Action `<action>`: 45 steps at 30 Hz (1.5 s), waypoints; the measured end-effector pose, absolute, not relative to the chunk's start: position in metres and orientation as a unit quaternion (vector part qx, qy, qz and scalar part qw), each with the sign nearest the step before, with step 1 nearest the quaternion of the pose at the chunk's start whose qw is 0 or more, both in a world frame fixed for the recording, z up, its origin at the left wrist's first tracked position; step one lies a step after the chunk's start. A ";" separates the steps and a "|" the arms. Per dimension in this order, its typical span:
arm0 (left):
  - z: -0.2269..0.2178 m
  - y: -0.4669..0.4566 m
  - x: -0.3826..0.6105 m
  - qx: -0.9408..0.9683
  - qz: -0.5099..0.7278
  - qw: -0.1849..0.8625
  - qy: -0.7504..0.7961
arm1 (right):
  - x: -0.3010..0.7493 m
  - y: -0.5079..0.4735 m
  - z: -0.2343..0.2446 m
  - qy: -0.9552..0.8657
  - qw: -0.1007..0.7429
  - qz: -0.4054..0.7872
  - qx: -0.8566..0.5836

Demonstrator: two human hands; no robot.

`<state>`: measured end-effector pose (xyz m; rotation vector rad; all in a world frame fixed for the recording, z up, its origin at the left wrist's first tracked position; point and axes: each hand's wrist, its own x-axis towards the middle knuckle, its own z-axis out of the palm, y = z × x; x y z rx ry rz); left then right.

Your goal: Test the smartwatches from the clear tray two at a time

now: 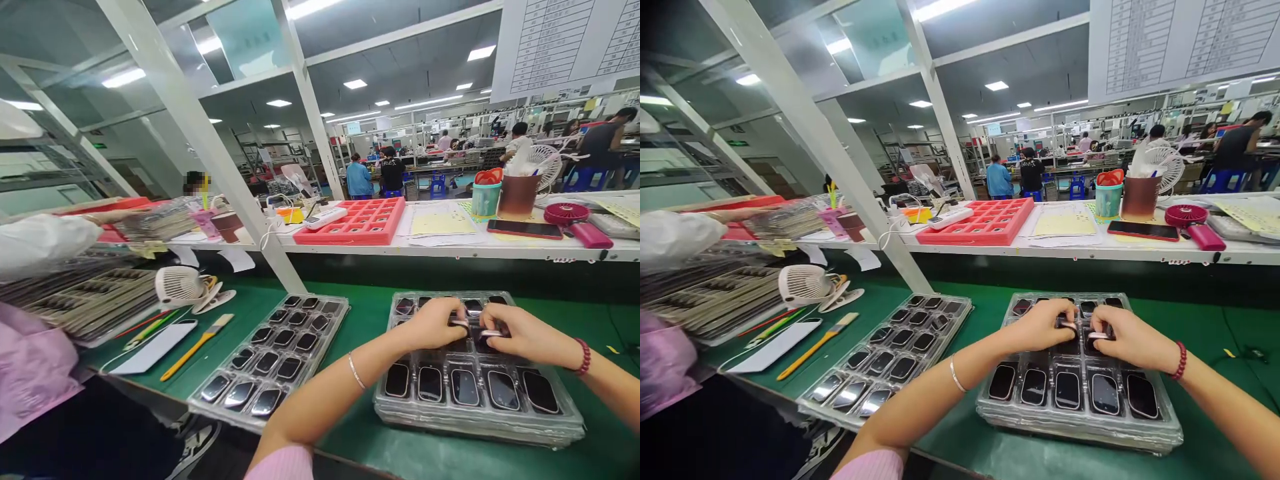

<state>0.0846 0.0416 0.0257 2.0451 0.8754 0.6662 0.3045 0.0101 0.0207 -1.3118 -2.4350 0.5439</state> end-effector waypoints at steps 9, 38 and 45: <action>0.029 0.077 0.092 0.627 0.334 0.595 0.376 | 0.295 0.051 0.008 -0.552 0.410 0.614 -0.388; 0.044 0.064 0.059 0.698 0.249 0.555 0.379 | 0.304 0.052 -0.005 -0.468 0.416 0.715 -0.311; 0.023 0.074 0.060 0.521 0.295 0.763 0.243 | 0.304 0.052 -0.008 -0.492 0.411 0.710 -0.290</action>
